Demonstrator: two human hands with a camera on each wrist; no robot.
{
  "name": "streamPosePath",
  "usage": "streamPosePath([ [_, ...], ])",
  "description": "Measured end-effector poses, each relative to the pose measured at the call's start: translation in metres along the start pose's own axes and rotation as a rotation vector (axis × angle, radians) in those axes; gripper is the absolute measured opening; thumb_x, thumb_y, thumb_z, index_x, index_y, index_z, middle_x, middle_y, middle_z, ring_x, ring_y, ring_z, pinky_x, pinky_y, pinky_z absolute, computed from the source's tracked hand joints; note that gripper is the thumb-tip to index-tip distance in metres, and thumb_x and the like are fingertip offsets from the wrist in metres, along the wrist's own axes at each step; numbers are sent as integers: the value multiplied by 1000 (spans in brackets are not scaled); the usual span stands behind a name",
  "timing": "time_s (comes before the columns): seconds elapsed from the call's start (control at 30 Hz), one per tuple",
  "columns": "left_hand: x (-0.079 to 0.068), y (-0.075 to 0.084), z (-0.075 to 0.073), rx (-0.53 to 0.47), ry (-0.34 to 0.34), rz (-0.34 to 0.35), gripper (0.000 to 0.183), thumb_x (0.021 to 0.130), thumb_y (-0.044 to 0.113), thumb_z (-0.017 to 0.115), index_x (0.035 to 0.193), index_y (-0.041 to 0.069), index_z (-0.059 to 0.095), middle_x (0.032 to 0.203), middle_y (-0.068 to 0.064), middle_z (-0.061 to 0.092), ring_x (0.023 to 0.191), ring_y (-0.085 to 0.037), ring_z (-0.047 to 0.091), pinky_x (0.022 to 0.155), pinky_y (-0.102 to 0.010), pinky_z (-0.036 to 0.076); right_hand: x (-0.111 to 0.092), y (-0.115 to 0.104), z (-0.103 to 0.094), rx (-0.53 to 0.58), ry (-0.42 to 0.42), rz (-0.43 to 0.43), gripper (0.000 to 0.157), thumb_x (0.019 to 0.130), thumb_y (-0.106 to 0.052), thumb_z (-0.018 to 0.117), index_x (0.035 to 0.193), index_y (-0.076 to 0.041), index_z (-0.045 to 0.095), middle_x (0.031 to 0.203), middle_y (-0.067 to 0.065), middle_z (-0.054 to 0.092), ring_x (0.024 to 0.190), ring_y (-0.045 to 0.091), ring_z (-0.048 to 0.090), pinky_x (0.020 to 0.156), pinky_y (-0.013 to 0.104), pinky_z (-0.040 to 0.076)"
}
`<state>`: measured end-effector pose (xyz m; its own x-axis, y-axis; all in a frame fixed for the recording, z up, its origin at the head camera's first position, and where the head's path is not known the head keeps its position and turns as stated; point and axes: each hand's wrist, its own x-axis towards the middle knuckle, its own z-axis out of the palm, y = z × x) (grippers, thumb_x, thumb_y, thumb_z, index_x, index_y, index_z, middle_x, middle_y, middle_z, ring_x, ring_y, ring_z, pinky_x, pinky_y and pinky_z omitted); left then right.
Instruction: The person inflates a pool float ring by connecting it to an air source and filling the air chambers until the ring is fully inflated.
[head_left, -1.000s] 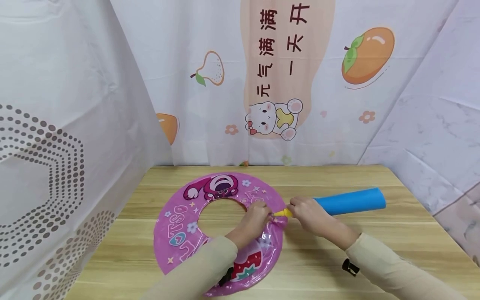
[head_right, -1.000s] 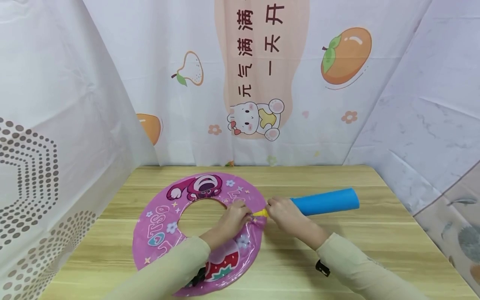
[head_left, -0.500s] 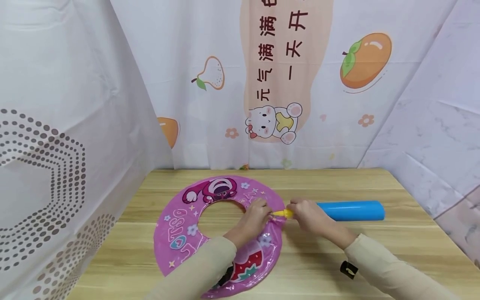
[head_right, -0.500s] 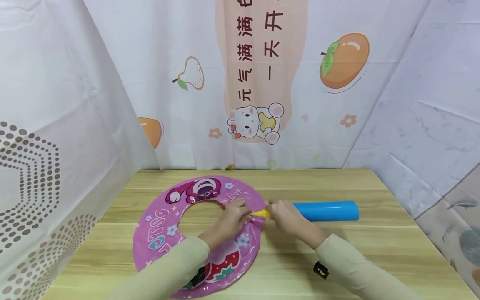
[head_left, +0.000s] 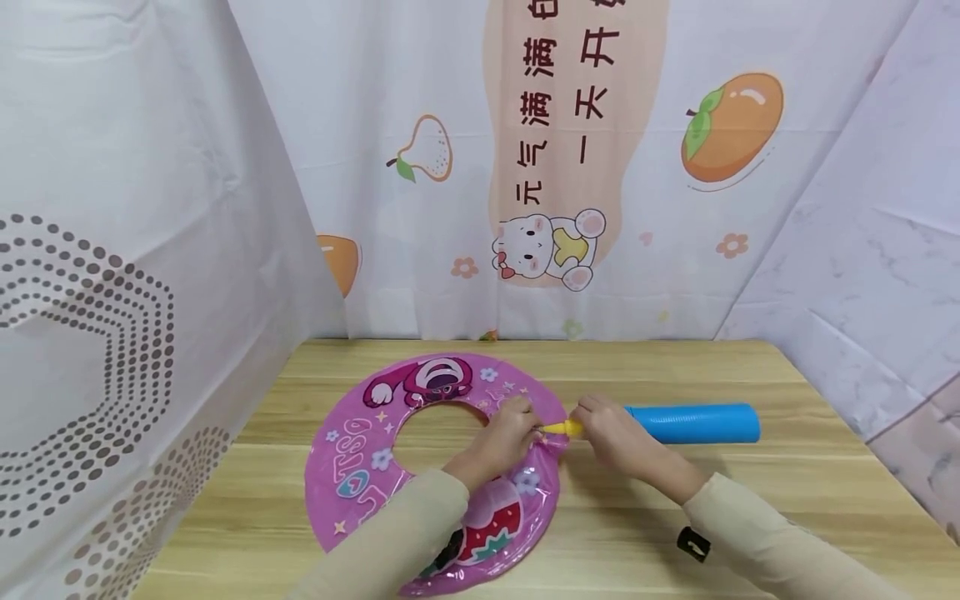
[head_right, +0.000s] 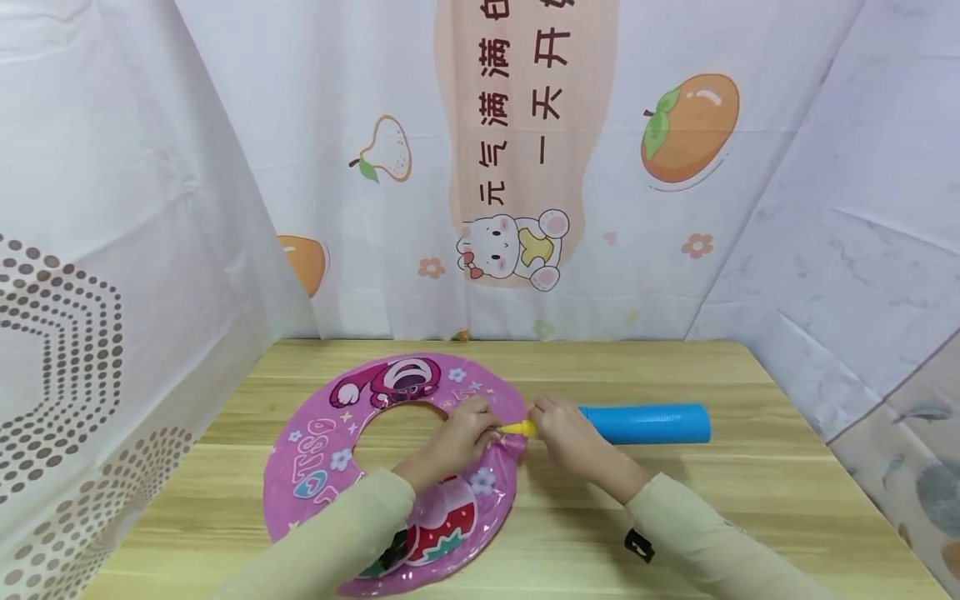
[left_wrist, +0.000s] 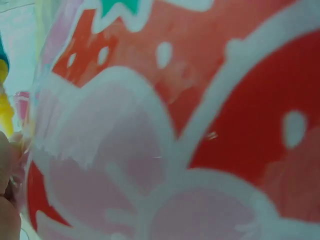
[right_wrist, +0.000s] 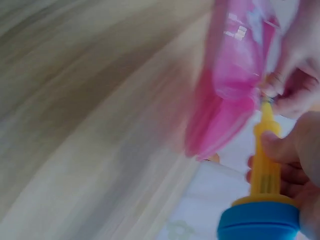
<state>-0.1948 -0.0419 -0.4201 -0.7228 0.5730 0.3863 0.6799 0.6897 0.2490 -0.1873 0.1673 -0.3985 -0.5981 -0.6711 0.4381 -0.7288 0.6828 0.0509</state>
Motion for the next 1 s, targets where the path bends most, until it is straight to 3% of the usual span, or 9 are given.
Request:
streamPosePath([
  [0.1, -4, -1, 1, 3, -11, -7, 11, 91, 12, 67, 99, 7, 74, 90, 0, 58, 90, -12, 54, 86, -20, 53, 3, 1, -3, 147, -85, 57, 16, 74, 8, 78, 86, 2, 70, 78, 6, 65, 70, 14, 61, 63, 24, 58],
  [0.2, -6, -2, 2, 21, 2, -10, 12, 91, 11, 66, 100, 8, 73, 91, 0, 58, 91, -12, 54, 86, -20, 53, 4, 4, -1, 266, -117, 83, 12, 78, 9, 73, 87, 2, 70, 79, 6, 67, 69, 12, 62, 62, 21, 56],
  [0.4, -6, 2, -3, -4, -12, -20, 10, 91, 11, 66, 98, 8, 73, 92, -1, 60, 93, -14, 57, 89, -22, 53, -3, 7, 2, 388, -138, 150, 14, 77, 10, 68, 86, -1, 70, 77, 4, 68, 68, 6, 59, 60, 18, 53],
  [0.53, -3, 9, -9, -42, -45, -61, 10, 90, 13, 68, 96, 8, 73, 91, 0, 60, 91, -12, 56, 86, -20, 53, -6, 7, -2, 313, -124, 152, 13, 79, 7, 71, 88, -2, 70, 80, 3, 68, 70, 9, 61, 62, 21, 55],
  [0.77, -7, 12, -6, 50, -119, -93, 13, 90, 20, 69, 101, 13, 71, 97, 1, 63, 96, -12, 58, 91, -21, 53, -4, 1, -8, 147, -172, 120, 16, 77, -2, 79, 91, -1, 71, 81, 5, 66, 68, 12, 62, 62, 23, 58],
  [1.0, -7, 9, -1, 67, -75, -70, 13, 91, 17, 68, 103, 13, 72, 98, 1, 65, 97, -13, 60, 92, -23, 53, -3, -3, -11, 132, -196, 144, 17, 76, -2, 80, 91, -1, 72, 81, 4, 67, 69, 11, 62, 64, 23, 58],
])
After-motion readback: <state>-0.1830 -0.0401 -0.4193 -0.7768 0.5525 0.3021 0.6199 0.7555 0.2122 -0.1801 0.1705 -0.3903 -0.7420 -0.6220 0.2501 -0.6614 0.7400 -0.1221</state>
